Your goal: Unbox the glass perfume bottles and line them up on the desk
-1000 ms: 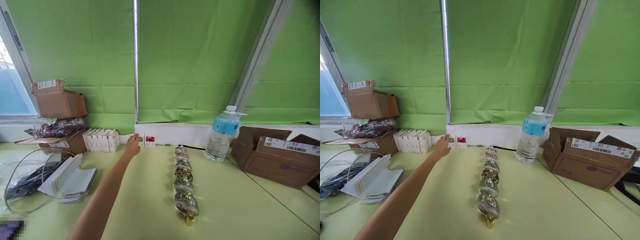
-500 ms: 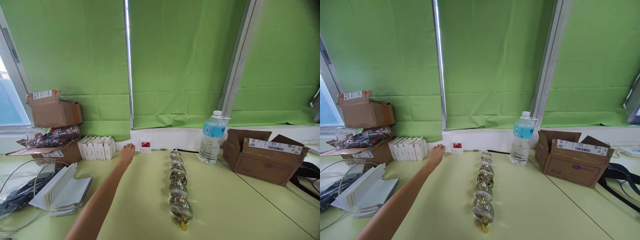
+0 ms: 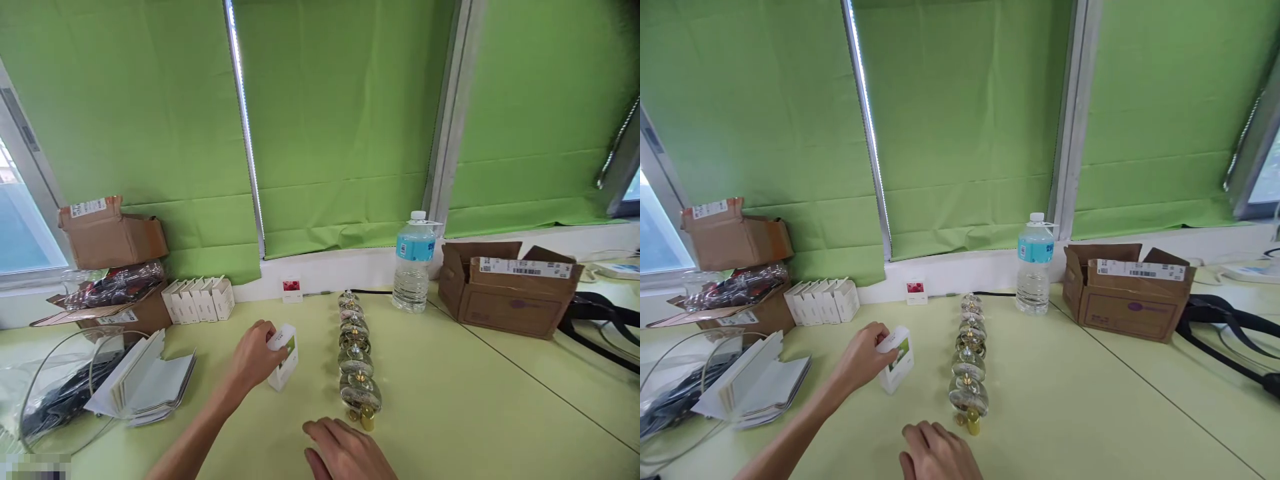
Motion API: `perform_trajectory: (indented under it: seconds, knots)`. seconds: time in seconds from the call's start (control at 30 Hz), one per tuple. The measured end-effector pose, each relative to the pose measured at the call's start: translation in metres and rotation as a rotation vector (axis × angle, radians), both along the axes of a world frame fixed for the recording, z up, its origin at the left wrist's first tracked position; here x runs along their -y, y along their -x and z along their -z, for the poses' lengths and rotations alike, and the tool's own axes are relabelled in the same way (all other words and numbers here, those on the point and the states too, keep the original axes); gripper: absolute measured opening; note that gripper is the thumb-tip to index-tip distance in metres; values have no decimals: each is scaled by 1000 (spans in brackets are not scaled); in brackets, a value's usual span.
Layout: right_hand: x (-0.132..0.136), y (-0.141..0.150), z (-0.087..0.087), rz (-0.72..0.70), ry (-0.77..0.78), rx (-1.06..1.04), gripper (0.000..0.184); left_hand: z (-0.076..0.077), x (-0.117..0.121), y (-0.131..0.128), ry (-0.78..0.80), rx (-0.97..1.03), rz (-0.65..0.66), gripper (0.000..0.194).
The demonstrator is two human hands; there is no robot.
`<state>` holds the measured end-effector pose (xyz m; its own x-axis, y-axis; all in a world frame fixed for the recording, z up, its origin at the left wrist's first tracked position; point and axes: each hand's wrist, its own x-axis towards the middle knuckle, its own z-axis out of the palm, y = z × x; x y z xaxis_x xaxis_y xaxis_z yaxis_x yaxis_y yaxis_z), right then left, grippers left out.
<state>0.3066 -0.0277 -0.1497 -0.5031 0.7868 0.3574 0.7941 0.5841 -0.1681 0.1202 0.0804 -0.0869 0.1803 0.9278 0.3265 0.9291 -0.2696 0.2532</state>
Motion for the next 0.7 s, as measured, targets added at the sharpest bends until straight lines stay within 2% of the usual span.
perform_trajectory:
  seconds: [0.1, 0.2, 0.3, 0.37, 0.53, 0.7]
  knots:
    - [9, -2, -18, 14, 122, -110, 34, 0, 24, 2, 237, 335, 66, 41]
    - [13, -4, -25, 4, 206, -248, 46, -2, 37, 6, 488, 537, 248, 73]
    - [12, -5, -20, 14, 302, -384, 54, -5, 39, 12, 646, 571, 492, 72]
    - [10, -5, -15, 22, 393, -487, 59, -4, 39, 16, 712, 583, 595, 71]
    - [7, -1, -11, -22, 593, -760, 63, 6, 36, 23, 845, 730, 640, 87]
    - [10, 3, -29, -88, 707, -880, 64, 16, 34, 23, 865, 831, 610, 93]
